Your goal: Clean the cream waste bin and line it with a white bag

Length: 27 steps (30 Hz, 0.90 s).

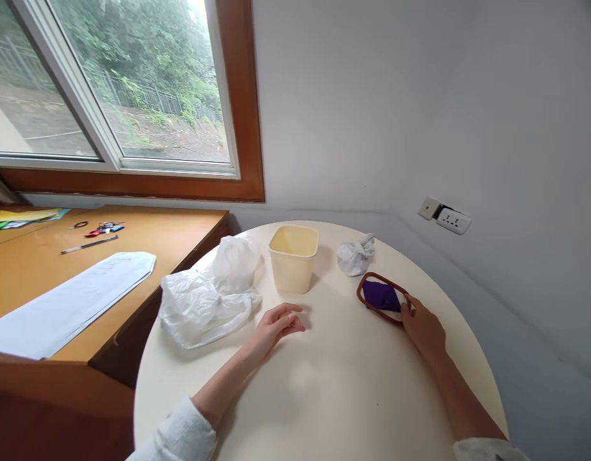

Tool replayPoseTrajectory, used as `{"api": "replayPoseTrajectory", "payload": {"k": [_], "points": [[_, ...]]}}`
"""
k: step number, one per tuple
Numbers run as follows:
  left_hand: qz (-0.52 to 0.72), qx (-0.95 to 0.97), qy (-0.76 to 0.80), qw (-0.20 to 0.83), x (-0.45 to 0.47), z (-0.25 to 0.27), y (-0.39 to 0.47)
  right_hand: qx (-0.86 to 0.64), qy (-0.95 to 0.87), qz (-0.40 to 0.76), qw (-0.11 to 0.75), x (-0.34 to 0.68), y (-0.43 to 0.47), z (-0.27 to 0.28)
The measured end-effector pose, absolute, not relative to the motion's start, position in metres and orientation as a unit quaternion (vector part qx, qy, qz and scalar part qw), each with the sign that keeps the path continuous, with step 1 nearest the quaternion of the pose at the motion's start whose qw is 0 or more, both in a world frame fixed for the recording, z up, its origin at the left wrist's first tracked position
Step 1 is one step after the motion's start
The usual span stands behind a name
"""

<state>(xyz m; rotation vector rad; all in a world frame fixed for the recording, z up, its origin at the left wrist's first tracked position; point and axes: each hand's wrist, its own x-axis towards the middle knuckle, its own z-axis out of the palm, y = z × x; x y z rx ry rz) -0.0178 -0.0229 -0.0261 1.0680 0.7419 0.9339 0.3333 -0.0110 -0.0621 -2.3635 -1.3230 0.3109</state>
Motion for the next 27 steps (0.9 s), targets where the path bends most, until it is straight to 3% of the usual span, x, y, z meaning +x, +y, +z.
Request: {"api": "replayPoseTrajectory", "payload": {"k": [7, 16, 20, 27], "points": [[0.472, 0.621, 0.407, 0.475, -0.028, -0.018, -0.024, -0.837, -0.463, 0.075, 0.283, 0.324, -0.02, -0.057], [0.533, 0.608, 0.548, 0.214, -0.066, -0.013, -0.005, -0.812, -0.463, 0.034, 0.352, 0.307, -0.026, -0.056], [0.427, 0.668, 0.595, 0.132, -0.105, 0.002, 0.004, -0.769, -0.507, 0.009, 0.391, 0.293, -0.029, -0.058], [0.081, 0.788, 0.608, 0.044, -0.187, 0.028, 0.026, -0.619, -0.687, -0.006, 0.381, 0.242, -0.035, -0.064]]}}
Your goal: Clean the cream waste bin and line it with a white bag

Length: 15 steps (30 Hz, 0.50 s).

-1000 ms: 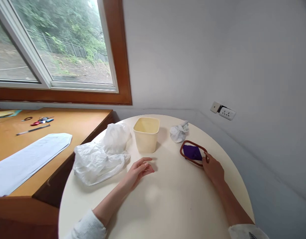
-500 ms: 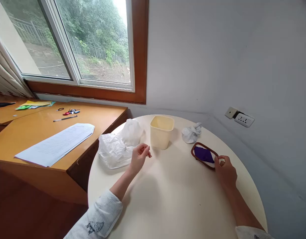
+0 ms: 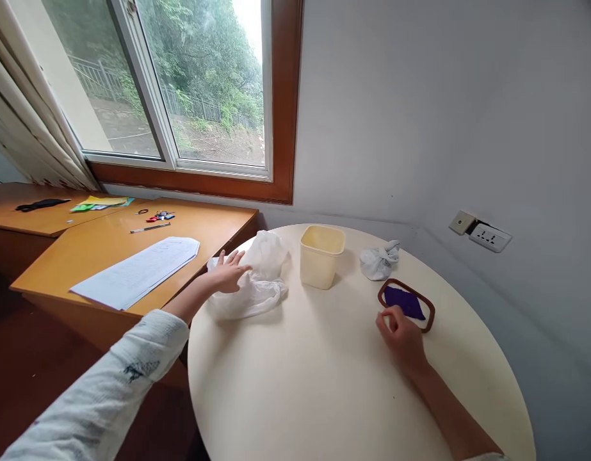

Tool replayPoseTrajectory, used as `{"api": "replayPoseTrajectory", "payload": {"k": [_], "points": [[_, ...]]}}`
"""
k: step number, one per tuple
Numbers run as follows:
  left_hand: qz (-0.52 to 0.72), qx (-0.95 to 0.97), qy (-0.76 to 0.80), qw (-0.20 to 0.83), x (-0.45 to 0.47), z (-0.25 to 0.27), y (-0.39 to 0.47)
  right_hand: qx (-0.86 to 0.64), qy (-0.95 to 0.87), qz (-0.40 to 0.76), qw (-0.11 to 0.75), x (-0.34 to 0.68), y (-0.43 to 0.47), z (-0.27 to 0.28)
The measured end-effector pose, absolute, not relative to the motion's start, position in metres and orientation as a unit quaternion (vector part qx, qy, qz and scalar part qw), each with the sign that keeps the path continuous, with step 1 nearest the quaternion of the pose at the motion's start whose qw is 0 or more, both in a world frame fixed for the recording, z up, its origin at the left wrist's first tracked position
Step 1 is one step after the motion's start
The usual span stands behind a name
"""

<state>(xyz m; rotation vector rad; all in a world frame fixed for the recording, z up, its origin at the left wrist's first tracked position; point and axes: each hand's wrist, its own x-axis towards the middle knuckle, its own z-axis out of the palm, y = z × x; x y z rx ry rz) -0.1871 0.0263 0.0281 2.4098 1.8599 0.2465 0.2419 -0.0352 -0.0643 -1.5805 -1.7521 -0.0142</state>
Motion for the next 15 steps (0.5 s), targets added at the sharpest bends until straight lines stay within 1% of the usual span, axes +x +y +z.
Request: {"api": "replayPoseTrajectory", "payload": {"k": [3, 6, 8, 11, 13, 15], "points": [[0.023, 0.805, 0.592, 0.008, -0.197, 0.033, 0.029, -0.557, -0.763, 0.013, 0.327, 0.208, -0.04, -0.059], [0.004, 0.825, 0.565, -0.025, -0.192, 0.046, 0.026, -0.52, -0.795, 0.091, 0.299, 0.172, -0.044, -0.048], [0.006, 0.835, 0.548, -0.041, -0.185, 0.061, 0.023, -0.499, -0.792, 0.162, 0.313, 0.147, -0.042, -0.042], [0.024, 0.846, 0.529, -0.061, -0.17, 0.09, 0.012, -0.483, -0.753, 0.269, 0.357, 0.113, -0.03, -0.038], [0.054, 0.856, 0.506, -0.088, -0.158, 0.109, 0.002, -0.498, -0.713, 0.311, 0.384, 0.095, -0.017, -0.04], [0.091, 0.86, 0.485, -0.129, -0.147, 0.125, -0.011, -0.517, -0.685, 0.326, 0.397, 0.081, -0.004, -0.045]]}}
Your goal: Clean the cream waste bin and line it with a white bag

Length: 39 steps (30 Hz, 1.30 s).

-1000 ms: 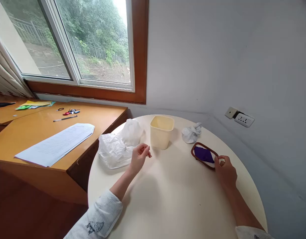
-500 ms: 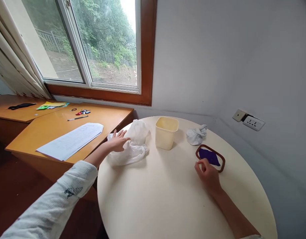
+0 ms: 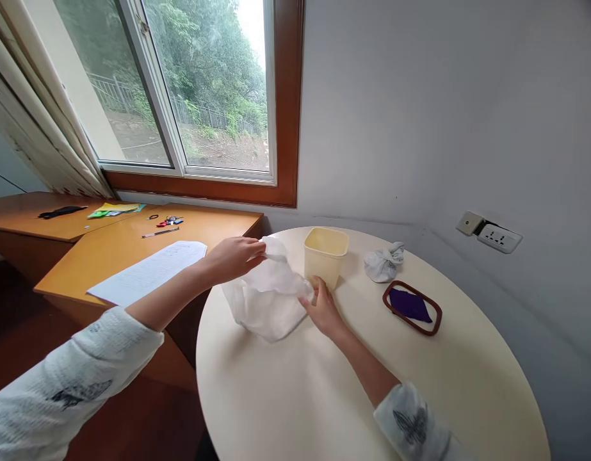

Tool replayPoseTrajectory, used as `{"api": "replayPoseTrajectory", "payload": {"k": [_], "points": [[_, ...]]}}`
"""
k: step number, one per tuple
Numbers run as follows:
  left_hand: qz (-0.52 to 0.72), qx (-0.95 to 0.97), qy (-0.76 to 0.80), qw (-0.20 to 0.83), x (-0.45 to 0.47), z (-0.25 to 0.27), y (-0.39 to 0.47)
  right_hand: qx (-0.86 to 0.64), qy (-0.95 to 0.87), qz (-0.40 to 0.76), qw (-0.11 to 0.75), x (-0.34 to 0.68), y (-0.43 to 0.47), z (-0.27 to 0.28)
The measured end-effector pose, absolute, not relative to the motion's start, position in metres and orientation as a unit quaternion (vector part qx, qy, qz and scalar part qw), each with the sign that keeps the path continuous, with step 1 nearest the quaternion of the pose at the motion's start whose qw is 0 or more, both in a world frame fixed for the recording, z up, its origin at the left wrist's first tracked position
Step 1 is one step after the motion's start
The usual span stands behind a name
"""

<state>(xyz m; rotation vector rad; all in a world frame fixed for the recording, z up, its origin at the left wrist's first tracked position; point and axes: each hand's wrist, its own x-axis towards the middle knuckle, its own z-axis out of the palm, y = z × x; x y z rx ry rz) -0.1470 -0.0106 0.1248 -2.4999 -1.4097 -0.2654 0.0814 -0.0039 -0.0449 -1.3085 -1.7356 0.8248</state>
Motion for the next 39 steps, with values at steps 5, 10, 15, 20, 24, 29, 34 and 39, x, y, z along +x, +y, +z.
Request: {"api": "replayPoseTrajectory", "payload": {"k": [5, 10, 15, 20, 24, 29, 34, 39], "points": [[-0.104, -0.823, -0.526, 0.187, -0.136, 0.145, -0.033, -0.499, -0.661, 0.357, 0.432, 0.083, 0.012, -0.058], [-0.178, -0.744, -0.637, 0.097, -0.14, 0.147, -0.033, -0.513, -0.616, 0.366, 0.473, 0.118, 0.005, -0.053], [-0.303, -0.607, -0.604, -0.418, -0.104, 0.124, -0.032, -0.456, -0.532, 0.514, 0.494, 0.131, -0.029, -0.02], [-0.325, -0.53, -0.433, -0.653, -0.037, 0.097, -0.05, -0.234, -0.488, 0.734, 0.41, 0.124, -0.066, 0.012], [-0.213, -0.69, -0.39, -0.571, -0.016, 0.106, -0.066, -0.258, -0.5, 0.709, 0.425, 0.125, -0.07, 0.011], [-0.354, -0.774, -0.424, -0.31, -0.041, 0.105, -0.057, -0.379, -0.4, 0.703, 0.45, 0.139, -0.061, -0.001], [-0.263, -0.817, -0.48, -0.182, -0.084, 0.037, -0.03, -0.422, -0.403, 0.689, 0.429, 0.163, -0.056, -0.01], [-0.111, -0.821, -0.531, -0.179, -0.119, -0.019, -0.021, -0.494, -0.443, 0.595, 0.453, 0.201, -0.053, -0.017]]}}
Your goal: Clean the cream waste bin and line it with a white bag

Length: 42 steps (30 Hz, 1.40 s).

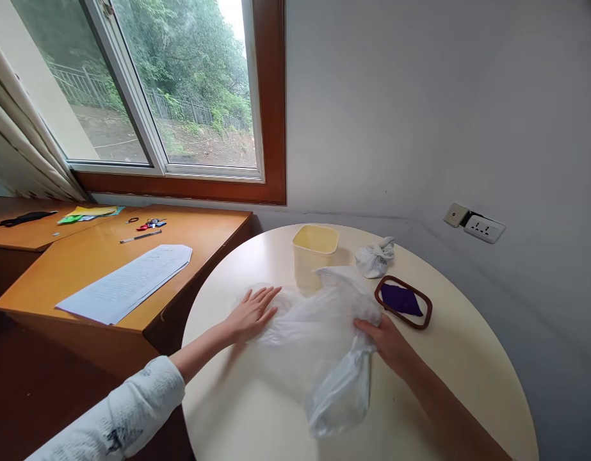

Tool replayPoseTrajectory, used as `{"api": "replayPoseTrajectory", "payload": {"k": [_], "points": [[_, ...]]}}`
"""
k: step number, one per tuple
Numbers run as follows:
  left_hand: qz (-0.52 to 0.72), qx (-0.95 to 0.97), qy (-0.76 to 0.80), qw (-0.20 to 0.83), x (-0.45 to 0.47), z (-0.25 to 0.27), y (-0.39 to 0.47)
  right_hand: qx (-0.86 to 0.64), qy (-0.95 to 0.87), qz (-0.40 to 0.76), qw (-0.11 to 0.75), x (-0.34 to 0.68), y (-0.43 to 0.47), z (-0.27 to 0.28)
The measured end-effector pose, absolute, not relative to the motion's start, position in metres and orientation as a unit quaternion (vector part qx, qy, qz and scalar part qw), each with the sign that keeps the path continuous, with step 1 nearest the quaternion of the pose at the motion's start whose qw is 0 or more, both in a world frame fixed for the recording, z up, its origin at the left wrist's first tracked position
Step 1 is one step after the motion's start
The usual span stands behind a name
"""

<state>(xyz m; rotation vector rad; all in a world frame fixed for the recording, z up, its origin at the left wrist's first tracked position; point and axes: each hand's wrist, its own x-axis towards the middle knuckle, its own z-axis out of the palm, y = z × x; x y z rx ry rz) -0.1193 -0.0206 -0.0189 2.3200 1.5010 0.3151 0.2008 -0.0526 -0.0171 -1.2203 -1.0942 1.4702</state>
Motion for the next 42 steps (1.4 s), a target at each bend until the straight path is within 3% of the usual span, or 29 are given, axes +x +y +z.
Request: {"api": "replayPoseTrajectory", "payload": {"k": [9, 14, 17, 22, 26, 31, 35, 38, 40, 42], "points": [[0.027, 0.802, 0.591, 0.074, -0.159, -0.035, -0.016, -0.582, -0.477, 0.504, 0.423, 0.277, -0.061, -0.033], [0.028, 0.8, 0.599, 0.02, -0.15, -0.001, -0.019, -0.652, -0.526, 0.27, 0.475, 0.279, -0.062, -0.013], [0.127, 0.851, 0.51, -0.008, -0.125, 0.023, -0.022, -0.562, -0.636, 0.135, 0.511, 0.243, -0.076, 0.013], [0.105, 0.917, 0.373, 0.097, -0.081, 0.015, -0.018, -0.28, -0.916, 0.134, 0.254, 0.165, -0.104, 0.018], [0.035, 0.917, 0.354, 0.18, -0.086, -0.019, -0.015, -0.305, -0.922, 0.141, 0.191, 0.161, -0.105, -0.013], [0.026, 0.918, 0.358, 0.171, -0.112, -0.033, -0.027, -0.439, -0.822, 0.238, 0.276, 0.217, -0.081, -0.042], [0.041, 0.917, 0.38, 0.117, -0.111, -0.033, -0.04, -0.552, -0.721, 0.155, 0.388, 0.243, -0.062, -0.036], [0.065, 0.92, 0.382, 0.054, -0.097, -0.033, -0.048, -0.5, -0.726, 0.093, 0.463, 0.222, -0.062, -0.014], [0.077, 0.926, 0.369, 0.02, -0.087, -0.034, -0.051, -0.41, -0.786, 0.096, 0.453, 0.191, -0.066, 0.003], [0.088, 0.934, 0.347, -0.002, -0.077, -0.035, -0.054, -0.323, -0.863, 0.131, 0.365, 0.157, -0.069, 0.015]]}}
